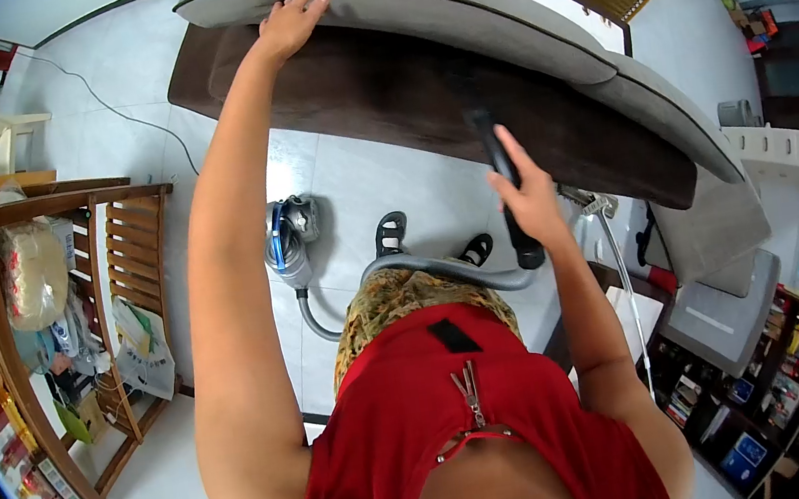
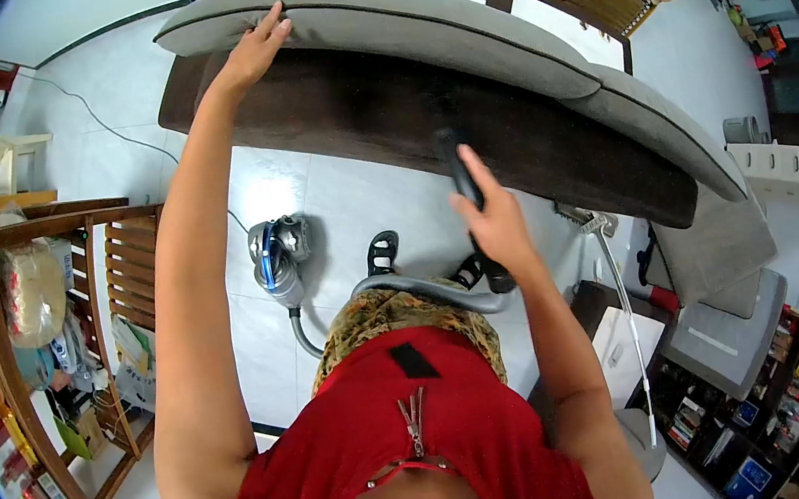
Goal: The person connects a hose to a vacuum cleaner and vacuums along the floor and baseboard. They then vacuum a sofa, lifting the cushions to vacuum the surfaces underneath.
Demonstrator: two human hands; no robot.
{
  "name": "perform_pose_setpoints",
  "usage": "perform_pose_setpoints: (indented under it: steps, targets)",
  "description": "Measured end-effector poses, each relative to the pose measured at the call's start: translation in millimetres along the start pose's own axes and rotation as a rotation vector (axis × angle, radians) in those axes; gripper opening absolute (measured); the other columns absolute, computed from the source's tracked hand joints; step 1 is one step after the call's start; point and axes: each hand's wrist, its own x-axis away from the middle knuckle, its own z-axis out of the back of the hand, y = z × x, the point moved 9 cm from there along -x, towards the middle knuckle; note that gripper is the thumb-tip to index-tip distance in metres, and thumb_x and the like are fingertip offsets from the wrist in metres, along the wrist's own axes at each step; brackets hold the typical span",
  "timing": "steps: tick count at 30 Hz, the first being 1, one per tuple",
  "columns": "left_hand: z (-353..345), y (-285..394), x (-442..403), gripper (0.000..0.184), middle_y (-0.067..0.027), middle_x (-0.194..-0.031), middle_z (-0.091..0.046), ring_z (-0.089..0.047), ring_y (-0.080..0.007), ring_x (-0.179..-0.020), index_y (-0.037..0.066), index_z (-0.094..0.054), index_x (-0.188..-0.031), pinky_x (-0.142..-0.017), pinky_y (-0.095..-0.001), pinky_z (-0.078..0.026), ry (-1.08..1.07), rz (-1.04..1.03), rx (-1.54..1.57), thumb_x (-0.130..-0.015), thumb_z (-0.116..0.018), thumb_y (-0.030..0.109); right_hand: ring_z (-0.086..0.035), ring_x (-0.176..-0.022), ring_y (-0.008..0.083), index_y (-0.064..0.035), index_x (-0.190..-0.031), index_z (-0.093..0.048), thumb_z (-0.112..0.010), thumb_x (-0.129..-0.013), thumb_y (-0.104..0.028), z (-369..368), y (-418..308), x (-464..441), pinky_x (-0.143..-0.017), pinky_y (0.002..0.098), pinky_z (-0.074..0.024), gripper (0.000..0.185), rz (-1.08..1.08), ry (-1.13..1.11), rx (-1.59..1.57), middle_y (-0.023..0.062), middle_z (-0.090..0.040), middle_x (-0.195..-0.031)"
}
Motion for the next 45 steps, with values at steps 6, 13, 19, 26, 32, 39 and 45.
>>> perform_pose_setpoints:
  steps: [6,13,19,26,32,39,45]
  targets:
    - [-0.8,-7.9,7.0,0.067,-0.0187,-0.152,-0.04,-0.026,-0.0389,-0.146,0.037,-0.027,-0.154,-0.117,-0.0537,-0.016,-0.005,0.024,0.037,-0.094,-0.033,0.067,-0.066,-0.079,0.0406,-0.0306,-0.148,-0.04,-0.066,-0.087,-0.031,-153.4,-129.6,-63.5,-0.077,0.0469,-0.0515,0.066,0.373,-0.341,0.398,0.0225,-0.069,-0.09]
    - [26.6,16.2,22.9,0.061,-0.0097,-0.155,-0.038,-0.029,-0.0244,-0.145,0.024,-0.04,-0.151,-0.118,-0.0378,-0.019,-0.157,0.049,0.406,-0.1,-0.043,0.057,-0.066,-0.092,0.0382,-0.022,-0.146,-0.043,-0.063,-0.089,-0.038,-273.8,-165.2,-153.4,-0.082,0.0481,-0.0522,0.062,0.556,-0.368,0.511,0.0183,-0.07,-0.095]
    - [13.1,-1.0,23.3,0.063,-0.015,-0.144,-0.051,-0.042,-0.0313,-0.137,0.02,-0.043,-0.148,-0.113,-0.0365,-0.032,-0.003,-0.022,0.319,-0.099,-0.038,0.059,-0.066,-0.09,0.0391,-0.0322,-0.146,-0.041,-0.064,-0.086,-0.037,-195.0,-126.9,-123.7,-0.081,0.0471,-0.0517,0.065,0.404,-0.326,0.412,0.0201,-0.069,-0.092]
    - [2.4,-3.6,40.0,0.065,-0.0173,-0.143,-0.051,-0.04,-0.0392,-0.137,0.02,-0.045,-0.147,-0.113,-0.0438,-0.028,0.065,0.08,0.244,-0.097,-0.037,0.061,-0.068,-0.075,0.0395,-0.0339,-0.149,-0.037,-0.067,-0.088,-0.03,-104.7,-63.6,-59.2,-0.07,0.0456,-0.0512,0.068,0.221,-0.197,0.334,0.0205,-0.068,-0.083]
    - [9.4,-12.4,54.7,0.07,-0.0154,-0.139,-0.056,-0.048,-0.0364,-0.131,0.013,-0.052,-0.141,-0.111,-0.0381,-0.034,0.07,0.119,0.441,-0.096,-0.034,0.064,-0.066,-0.081,0.042,-0.0317,-0.145,-0.043,-0.065,-0.087,-0.033,-213.2,-131.7,-74.2,-0.073,0.0503,-0.0511,0.061,0.451,-0.403,0.519,0.0216,-0.069,-0.083]
    - [28.4,-9.7,71.5,0.067,-0.0185,-0.136,-0.057,-0.05,-0.027,-0.129,-0.003,-0.053,-0.136,-0.108,-0.0347,-0.035,0.076,0.187,0.698,-0.098,-0.046,0.052,-0.065,-0.083,0.0429,-0.024,-0.143,-0.047,-0.065,-0.087,-0.032,-246.4,-143.1,-107.6,-0.077,0.0508,-0.0514,0.059,0.511,-0.292,0.523,0.0236,-0.068,-0.084]
    - [14.5,-19.3,82.0,0.071,-0.0173,-0.144,-0.05,-0.043,-0.0242,-0.135,-0.004,-0.046,-0.141,-0.112,-0.0327,-0.031,0.061,0.2,0.715,-0.1,-0.046,0.053,-0.066,-0.075,0.0408,-0.0355,-0.148,-0.04,-0.066,-0.088,-0.035,-126.5,-65.9,-64.9,-0.071,0.0458,-0.0515,0.065,0.318,-0.185,0.482,0.0204,-0.067,-0.078]
